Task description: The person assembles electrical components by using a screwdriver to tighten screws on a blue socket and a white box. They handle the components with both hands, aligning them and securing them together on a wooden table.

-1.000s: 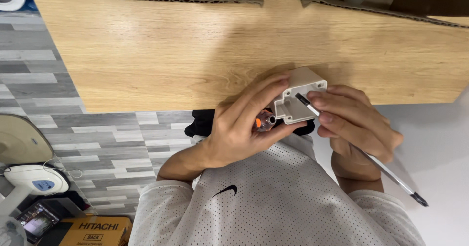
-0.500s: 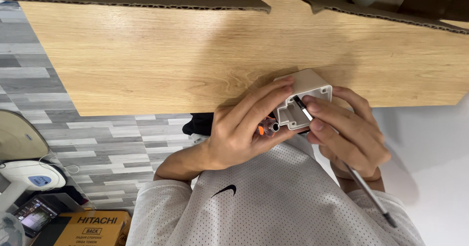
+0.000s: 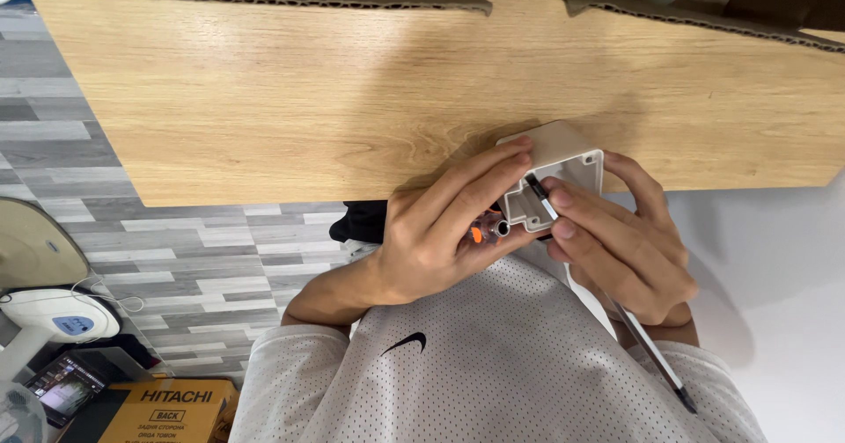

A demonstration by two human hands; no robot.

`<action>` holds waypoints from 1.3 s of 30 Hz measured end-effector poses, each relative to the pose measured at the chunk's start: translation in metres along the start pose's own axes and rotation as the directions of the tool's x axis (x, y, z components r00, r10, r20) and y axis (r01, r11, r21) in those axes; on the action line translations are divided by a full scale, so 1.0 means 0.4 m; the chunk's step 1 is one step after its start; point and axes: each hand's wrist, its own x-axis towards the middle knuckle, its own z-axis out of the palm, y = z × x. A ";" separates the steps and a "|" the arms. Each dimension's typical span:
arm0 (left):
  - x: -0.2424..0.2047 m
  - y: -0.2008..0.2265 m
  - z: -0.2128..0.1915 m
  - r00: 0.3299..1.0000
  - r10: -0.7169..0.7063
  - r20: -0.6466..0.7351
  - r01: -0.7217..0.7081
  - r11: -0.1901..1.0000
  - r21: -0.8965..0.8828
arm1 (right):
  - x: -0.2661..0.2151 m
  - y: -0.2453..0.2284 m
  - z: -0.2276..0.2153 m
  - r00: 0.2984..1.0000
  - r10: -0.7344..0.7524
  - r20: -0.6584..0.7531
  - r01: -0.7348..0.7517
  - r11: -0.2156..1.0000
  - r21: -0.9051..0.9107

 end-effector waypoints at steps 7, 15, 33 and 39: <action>-0.001 -0.001 -0.001 1.000 0.008 0.002 -0.008 1.000 0.018 | -0.004 0.006 0.017 0.998 -0.004 -0.066 0.003 1.000 -0.007; -0.003 -0.002 0.005 1.000 0.005 0.001 -0.005 1.000 0.014 | -0.005 -0.001 0.017 0.996 0.021 -0.084 -0.022 1.000 -0.007; -0.003 0.001 0.008 1.000 0.001 0.003 -0.001 1.000 -0.010 | -0.006 0.002 0.020 0.996 -0.010 -0.086 0.004 0.998 -0.062; -0.003 0.000 0.010 1.000 0.002 -0.019 -0.002 1.000 -0.021 | 0.002 -0.002 0.016 0.999 0.005 -0.051 -0.007 0.999 -0.048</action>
